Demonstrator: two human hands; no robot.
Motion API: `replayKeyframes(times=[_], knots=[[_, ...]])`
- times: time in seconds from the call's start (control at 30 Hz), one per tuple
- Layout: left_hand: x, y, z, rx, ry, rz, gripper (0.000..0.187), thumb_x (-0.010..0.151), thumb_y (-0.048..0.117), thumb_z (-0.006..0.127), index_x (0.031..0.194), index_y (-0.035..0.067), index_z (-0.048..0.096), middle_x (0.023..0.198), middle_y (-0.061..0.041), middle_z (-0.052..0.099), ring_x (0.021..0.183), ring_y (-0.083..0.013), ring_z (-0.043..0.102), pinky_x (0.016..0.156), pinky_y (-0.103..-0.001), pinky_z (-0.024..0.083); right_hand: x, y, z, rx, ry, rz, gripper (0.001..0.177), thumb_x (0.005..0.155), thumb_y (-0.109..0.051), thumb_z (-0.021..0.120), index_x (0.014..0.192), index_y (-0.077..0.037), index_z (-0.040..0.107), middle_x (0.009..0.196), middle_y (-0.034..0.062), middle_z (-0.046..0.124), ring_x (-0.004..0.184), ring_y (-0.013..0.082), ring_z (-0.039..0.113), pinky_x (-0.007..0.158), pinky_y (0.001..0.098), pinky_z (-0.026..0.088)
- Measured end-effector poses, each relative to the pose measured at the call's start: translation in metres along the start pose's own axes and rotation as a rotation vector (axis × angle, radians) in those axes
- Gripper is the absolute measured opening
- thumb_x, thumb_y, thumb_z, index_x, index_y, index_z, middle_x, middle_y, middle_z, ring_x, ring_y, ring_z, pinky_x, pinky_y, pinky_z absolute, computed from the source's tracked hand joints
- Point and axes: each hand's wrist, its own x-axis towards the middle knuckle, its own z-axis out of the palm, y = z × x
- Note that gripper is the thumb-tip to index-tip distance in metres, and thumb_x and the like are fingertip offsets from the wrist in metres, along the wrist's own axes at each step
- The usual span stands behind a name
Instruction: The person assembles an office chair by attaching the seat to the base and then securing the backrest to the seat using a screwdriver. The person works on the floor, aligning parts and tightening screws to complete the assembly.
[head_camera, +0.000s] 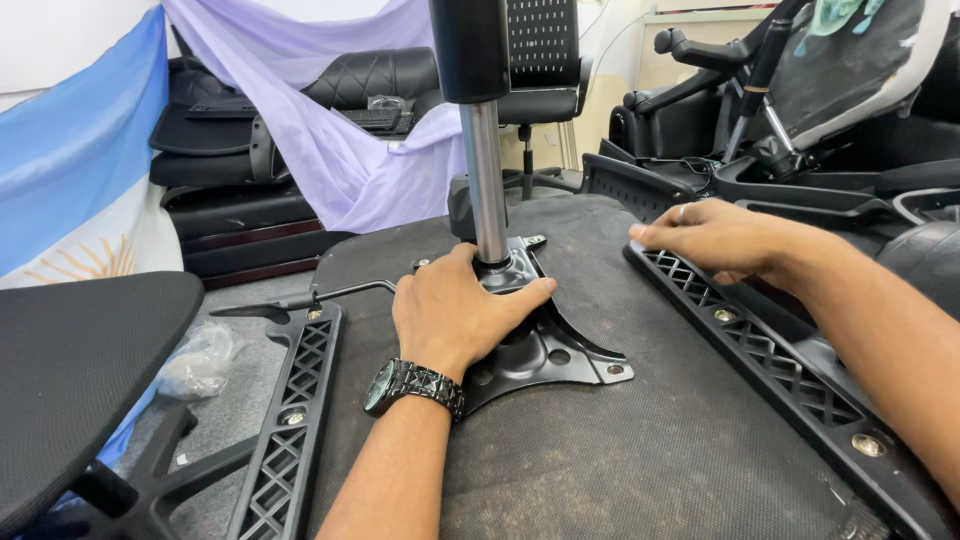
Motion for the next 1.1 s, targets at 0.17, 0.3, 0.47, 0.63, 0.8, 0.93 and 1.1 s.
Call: replayKeyframes(times=[0.17, 0.3, 0.47, 0.63, 0.8, 0.93, 1.1], knots=[[0.001, -0.006, -0.004, 0.027, -0.032, -0.007, 0.08, 0.06, 0.075, 0.074, 0.106, 0.01, 0.076, 0.091, -0.013, 0.077, 0.09, -0.0298, 0.074, 0.083, -0.041, 0.052, -0.006, -0.011, 0.012, -0.215, -0.023, -0.15, 0.075, 0.079, -0.051, 0.082, 0.142, -0.018, 0.059, 0.134, 0.0208, 0.062, 0.126, 0.0313, 0.058, 0.108, 0.0468, 0.045], [0.002, -0.011, 0.0, 0.008, -0.045, 0.014, 0.081, 0.059, 0.076, 0.072, 0.106, 0.01, 0.076, 0.092, -0.013, 0.078, 0.09, -0.03, 0.074, 0.085, -0.041, 0.052, 0.005, -0.001, 0.02, -0.207, 0.004, -0.22, 0.078, 0.075, -0.044, 0.087, 0.142, -0.016, 0.057, 0.129, 0.0211, 0.067, 0.123, 0.0325, 0.064, 0.106, 0.0443, 0.048], [0.005, -0.009, 0.009, 0.032, -0.057, 0.009, 0.084, 0.059, 0.077, 0.073, 0.105, 0.008, 0.075, 0.093, -0.015, 0.077, 0.093, -0.0315, 0.072, 0.088, -0.041, 0.05, 0.014, 0.009, 0.02, -0.254, 0.011, -0.201, 0.076, 0.078, -0.043, 0.084, 0.144, -0.017, 0.055, 0.129, 0.0196, 0.066, 0.121, 0.0316, 0.065, 0.105, 0.0436, 0.05], [0.01, -0.013, 0.017, 0.069, -0.076, 0.005, 0.086, 0.06, 0.079, 0.071, 0.105, 0.006, 0.075, 0.093, -0.016, 0.077, 0.094, -0.0326, 0.072, 0.09, -0.042, 0.049, 0.018, 0.014, 0.026, -0.294, 0.037, -0.188, 0.075, 0.074, -0.043, 0.081, 0.142, -0.018, 0.059, 0.131, 0.0204, 0.066, 0.124, 0.032, 0.065, 0.107, 0.0434, 0.049], [0.022, -0.018, 0.023, 0.085, -0.15, -0.029, 0.087, 0.06, 0.081, 0.069, 0.107, 0.008, 0.076, 0.096, -0.015, 0.077, 0.095, -0.0302, 0.073, 0.091, -0.043, 0.049, 0.037, 0.014, 0.032, -0.443, 0.095, -0.123, 0.079, 0.073, -0.054, 0.083, 0.141, -0.018, 0.063, 0.134, 0.0248, 0.066, 0.125, 0.0372, 0.065, 0.109, 0.0442, 0.051], [0.033, -0.022, 0.026, 0.063, -0.246, -0.111, 0.09, 0.057, 0.08, 0.068, 0.114, 0.011, 0.075, 0.096, -0.013, 0.078, 0.094, -0.0273, 0.075, 0.086, -0.04, 0.055, 0.054, 0.011, 0.035, -0.46, 0.058, -0.107, 0.078, 0.074, -0.053, 0.083, 0.141, -0.019, 0.063, 0.135, 0.0218, 0.065, 0.127, 0.0365, 0.063, 0.109, 0.0448, 0.049], [0.044, -0.028, 0.026, 0.062, -0.244, -0.143, 0.091, 0.053, 0.08, 0.071, 0.113, 0.012, 0.076, 0.098, -0.012, 0.077, 0.095, -0.0274, 0.075, 0.084, -0.04, 0.057, 0.071, 0.005, 0.037, -0.496, 0.034, -0.105, 0.079, 0.073, -0.053, 0.084, 0.141, -0.018, 0.064, 0.134, 0.0217, 0.066, 0.125, 0.0368, 0.065, 0.11, 0.0429, 0.049]])
